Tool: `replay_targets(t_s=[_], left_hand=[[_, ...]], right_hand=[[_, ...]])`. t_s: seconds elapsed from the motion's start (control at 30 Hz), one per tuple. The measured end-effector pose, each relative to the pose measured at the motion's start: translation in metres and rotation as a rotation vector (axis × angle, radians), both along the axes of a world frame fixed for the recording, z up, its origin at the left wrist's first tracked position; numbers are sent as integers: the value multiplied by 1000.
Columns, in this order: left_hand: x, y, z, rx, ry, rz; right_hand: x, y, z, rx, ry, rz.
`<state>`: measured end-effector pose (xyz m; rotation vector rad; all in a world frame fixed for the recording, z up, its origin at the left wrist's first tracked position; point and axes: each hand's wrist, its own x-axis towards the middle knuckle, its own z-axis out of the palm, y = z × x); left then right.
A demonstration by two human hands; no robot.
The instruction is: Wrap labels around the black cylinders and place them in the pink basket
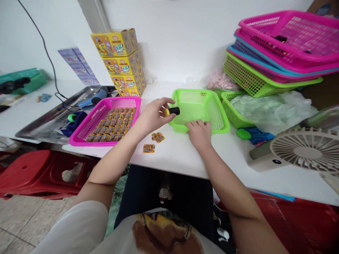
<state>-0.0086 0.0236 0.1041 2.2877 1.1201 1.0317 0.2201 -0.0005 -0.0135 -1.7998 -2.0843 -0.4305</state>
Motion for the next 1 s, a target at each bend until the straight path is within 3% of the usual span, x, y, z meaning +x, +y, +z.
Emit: replay_targets(t_s=[0.1, 0.17, 0.27, 0.37, 0.47, 0.57, 0.63, 0.73, 0.8, 0.9, 1.0], left_hand=[[-5, -14, -7, -89, -69, -10], [-6, -26, -15, -175, -109, -43], [-8, -40, -33, -330, -149, -109], [-12, -47, -53, -457, -237, -126], [-18, -48, -66, -553, -308, -133], [-22, -46, -69, -553, -266, -160], [-25, -43, -67, -520, -259, -158], [-31, -36, -62, -395, -231, -34], [-34, -27, -62, -320, -42, 96], [-31, -11, -72, -347, 388, 261], [-24, 4, -90, -406, 564, 338]], right_hand=[[0, -3, 1, 171, 147, 60], [-3, -6, 1, 211, 278, 220], [-13, -12, -3, 81, 461, 594], [-24, -17, -11, -45, 577, 750], [-32, -19, -16, -65, 541, 783], [-33, -19, -16, -6, 397, 799], [-32, -18, -12, 71, 286, 748], [-26, -19, -5, 204, 245, 579], [-22, -20, 0, 268, 321, 472], [-19, -19, 3, 307, 438, 377], [-20, -17, -1, 312, 502, 372]])
